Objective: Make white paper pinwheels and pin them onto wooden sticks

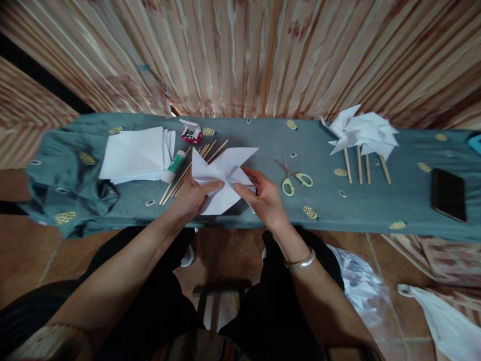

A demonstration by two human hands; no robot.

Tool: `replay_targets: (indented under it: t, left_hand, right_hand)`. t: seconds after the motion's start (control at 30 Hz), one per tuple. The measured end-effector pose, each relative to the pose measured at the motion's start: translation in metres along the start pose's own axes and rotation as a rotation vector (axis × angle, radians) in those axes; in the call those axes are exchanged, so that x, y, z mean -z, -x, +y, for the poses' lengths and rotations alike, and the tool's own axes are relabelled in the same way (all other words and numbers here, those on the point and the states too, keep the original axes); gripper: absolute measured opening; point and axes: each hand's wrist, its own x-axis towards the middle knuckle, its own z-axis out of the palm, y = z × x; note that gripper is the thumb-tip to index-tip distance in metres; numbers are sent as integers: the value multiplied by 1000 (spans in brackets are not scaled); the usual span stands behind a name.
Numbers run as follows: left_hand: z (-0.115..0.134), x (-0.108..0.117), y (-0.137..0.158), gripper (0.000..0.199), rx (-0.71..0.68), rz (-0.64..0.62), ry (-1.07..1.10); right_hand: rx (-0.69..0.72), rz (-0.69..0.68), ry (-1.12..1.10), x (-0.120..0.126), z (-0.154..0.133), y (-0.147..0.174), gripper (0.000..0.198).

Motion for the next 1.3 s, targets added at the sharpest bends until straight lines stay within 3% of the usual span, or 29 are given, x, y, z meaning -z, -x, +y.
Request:
replay_targets:
  t: [0.3,0.5,0.63,0.77,0.93,1.13,1.3]
  left_hand:
    - [11,4,0,48,85,107,212]
    - [13,4,2,45,76,95,236]
    - [16,9,-2,48,0,105,225]
    - [37,33,-13,45,-167,174,175]
    - [71,79,-16,50,-400,410,159]
    - [86,118,-8,32,-434,490,180]
    - [89,136,-10,31,-461,542,225]
  right_hand:
    - [-40,0,-174,5,-13,-1,47]
    - [-32,93,-211,6,-19,-8,50]
    - [10,140,-196,9,-24,-14,47]
    - [33,180,-174,1,-21,-18,42]
    - [51,112,8,-21,4,-19,41]
    - [56,-20,166,-48,33,-24,36]
    - [102,-142,324,-69,29,-39,27]
